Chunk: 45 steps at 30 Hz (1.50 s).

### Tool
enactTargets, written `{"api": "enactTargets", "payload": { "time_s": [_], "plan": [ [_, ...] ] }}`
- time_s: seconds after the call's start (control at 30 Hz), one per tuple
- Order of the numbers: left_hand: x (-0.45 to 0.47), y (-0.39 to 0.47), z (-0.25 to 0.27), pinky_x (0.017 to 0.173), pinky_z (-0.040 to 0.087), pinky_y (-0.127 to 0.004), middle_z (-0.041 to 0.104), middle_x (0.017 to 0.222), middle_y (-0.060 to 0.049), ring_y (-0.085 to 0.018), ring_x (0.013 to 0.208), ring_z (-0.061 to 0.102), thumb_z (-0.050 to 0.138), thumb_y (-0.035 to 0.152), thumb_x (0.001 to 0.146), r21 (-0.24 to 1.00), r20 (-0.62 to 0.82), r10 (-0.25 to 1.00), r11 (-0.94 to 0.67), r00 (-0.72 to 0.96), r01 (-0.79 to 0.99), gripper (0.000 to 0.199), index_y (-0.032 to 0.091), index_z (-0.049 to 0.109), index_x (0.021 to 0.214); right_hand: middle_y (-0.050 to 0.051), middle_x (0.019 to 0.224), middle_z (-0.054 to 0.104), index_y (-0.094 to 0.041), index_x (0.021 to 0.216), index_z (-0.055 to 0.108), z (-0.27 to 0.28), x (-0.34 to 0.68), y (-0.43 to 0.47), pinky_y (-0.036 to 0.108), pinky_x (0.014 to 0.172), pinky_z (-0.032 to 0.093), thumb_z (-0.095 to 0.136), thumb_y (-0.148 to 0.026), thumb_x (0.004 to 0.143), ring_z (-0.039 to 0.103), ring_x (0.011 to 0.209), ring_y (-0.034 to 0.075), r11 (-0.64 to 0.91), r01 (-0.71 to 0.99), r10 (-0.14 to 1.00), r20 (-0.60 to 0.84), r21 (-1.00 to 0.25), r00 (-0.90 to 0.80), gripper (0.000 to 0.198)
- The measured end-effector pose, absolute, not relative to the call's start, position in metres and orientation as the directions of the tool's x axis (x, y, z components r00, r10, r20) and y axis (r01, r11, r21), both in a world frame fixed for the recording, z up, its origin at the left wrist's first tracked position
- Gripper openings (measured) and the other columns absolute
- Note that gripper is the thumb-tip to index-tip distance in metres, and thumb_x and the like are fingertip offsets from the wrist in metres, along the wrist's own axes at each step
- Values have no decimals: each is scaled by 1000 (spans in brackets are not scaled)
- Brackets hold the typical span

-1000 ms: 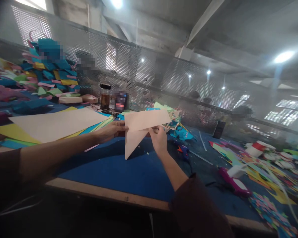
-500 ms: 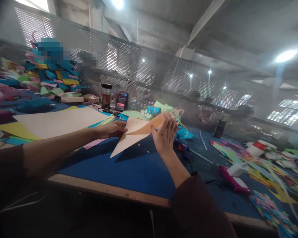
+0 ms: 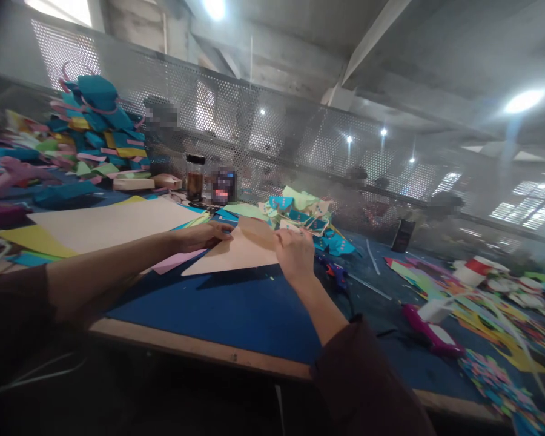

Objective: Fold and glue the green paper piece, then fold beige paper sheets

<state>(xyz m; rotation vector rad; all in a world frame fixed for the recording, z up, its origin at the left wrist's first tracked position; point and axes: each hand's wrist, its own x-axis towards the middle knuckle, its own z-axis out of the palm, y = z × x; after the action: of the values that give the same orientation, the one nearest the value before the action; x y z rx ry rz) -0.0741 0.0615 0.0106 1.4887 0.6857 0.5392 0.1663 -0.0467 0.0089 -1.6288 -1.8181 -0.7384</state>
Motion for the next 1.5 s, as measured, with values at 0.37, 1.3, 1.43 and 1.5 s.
{"api": "enactTargets", "payload": {
  "time_s": [0.37,1.3,1.43,1.5],
  "plan": [
    [-86,68,23,58,49,-29,74,77,-6,-18,59,64,69,24,68,973,-137,661,-49,738,225,22,19,78,87,12,99,74,-21,108,71,20,170,-45,36,77,47,60,-47,89,68,95,31,-51,953,781,582,-300,225,35],
    [-74,71,-7,83,43,-29,73,103,-7,-25,97,63,62,15,76,384,381,565,-816,732,431,27,23,77,97,-1,57,62,-18,64,63,-18,183,-22,25,52,42,73,-42,70,60,58,17,28,629,974,164,-777,159,26],
    [-63,59,-19,89,44,-32,73,102,-9,-25,99,64,58,16,84,378,395,472,-865,788,328,24,22,77,97,1,66,68,-18,73,64,-22,185,-17,25,56,45,72,-39,73,64,64,18,22,663,965,190,-749,183,22],
    [-60,57,-23,92,44,-33,74,103,-8,-25,102,63,59,18,85,398,388,432,-875,814,275,21,23,77,95,1,70,69,-17,88,65,-25,184,-12,26,60,46,71,-38,74,64,65,18,20,650,950,218,-760,225,25]
  ]
}}
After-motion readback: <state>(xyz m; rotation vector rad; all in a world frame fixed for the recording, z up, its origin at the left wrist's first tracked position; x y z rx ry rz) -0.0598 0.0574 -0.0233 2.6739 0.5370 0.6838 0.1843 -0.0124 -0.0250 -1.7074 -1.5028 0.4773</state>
